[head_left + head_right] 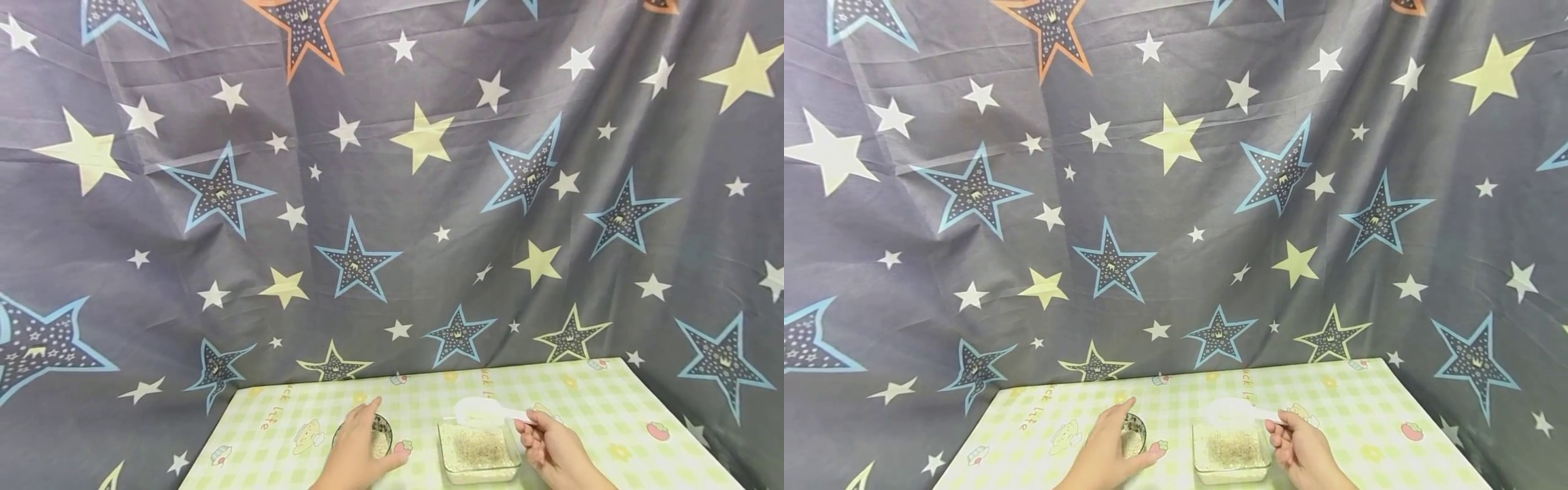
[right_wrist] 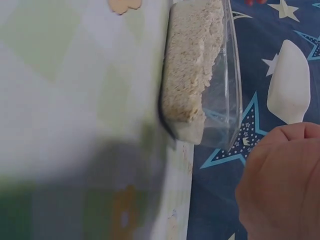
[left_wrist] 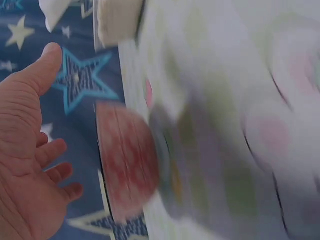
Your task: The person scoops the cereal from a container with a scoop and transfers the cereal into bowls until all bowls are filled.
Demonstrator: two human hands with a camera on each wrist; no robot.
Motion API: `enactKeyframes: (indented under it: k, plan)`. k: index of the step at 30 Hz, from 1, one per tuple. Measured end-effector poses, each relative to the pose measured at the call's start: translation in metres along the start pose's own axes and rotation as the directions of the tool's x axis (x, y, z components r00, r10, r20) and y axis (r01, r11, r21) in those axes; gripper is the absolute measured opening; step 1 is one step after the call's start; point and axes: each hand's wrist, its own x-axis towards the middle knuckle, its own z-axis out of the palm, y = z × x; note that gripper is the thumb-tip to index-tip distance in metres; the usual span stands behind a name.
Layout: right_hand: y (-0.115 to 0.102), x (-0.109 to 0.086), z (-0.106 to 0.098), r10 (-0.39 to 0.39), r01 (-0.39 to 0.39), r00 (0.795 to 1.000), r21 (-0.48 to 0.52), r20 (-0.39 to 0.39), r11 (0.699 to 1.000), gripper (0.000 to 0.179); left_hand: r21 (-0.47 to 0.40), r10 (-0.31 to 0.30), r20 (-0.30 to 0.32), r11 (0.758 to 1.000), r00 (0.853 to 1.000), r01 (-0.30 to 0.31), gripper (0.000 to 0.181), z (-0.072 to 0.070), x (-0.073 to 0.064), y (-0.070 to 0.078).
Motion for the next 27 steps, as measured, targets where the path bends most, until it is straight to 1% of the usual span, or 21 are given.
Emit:
enactKeyframes:
  k: [2, 4, 8, 11, 16, 19, 22, 27]
  plan:
    - [0.000, 0.001, 0.005, 0.004, -0.004, 1.000, 0.005, 0.014, 1.000, 0.047, 0.023, -0.041, -0.026, 0.999, 0.999, 0.041, 0.115, -0.006, -0.004, -0.014]
    - [0.000, 0.003, 0.010, 0.005, -0.005, 1.000, 0.008, 0.020, 1.000, 0.044, 0.028, -0.084, -0.044, 0.996, 0.995, 0.086, 0.116, -0.010, -0.008, -0.026]
    - [0.001, 0.007, 0.020, -0.003, 0.003, 1.000, -0.007, 0.016, 1.000, 0.037, 0.010, -0.145, -0.029, 0.989, 0.989, 0.146, 0.115, -0.016, -0.014, -0.045]
    - [0.002, 0.012, 0.030, -0.013, 0.013, 1.000, -0.027, 0.003, 1.000, 0.030, 0.021, -0.161, -0.015, 0.987, 0.987, 0.161, 0.116, -0.016, -0.017, -0.054]
    - [0.008, 0.020, 0.048, -0.039, 0.038, 0.999, -0.054, -0.029, 0.998, 0.024, 0.031, -0.171, 0.012, 0.985, 0.985, 0.171, 0.121, -0.013, -0.019, -0.061]
    - [0.012, 0.024, 0.058, -0.065, 0.063, 0.997, -0.063, -0.039, 0.996, 0.019, 0.030, -0.175, 0.016, 0.984, 0.984, 0.175, 0.119, -0.013, -0.019, -0.063]
    - [0.016, 0.029, 0.067, -0.083, 0.079, 0.995, -0.063, -0.058, 0.995, 0.017, 0.033, -0.171, 0.009, 0.985, 0.985, 0.170, 0.119, -0.011, -0.019, -0.063]
    - [0.023, 0.036, 0.078, -0.089, 0.083, 0.993, -0.088, -0.074, 0.993, 0.005, 0.033, -0.173, -0.011, 0.984, 0.985, 0.174, 0.121, -0.009, -0.019, -0.061]
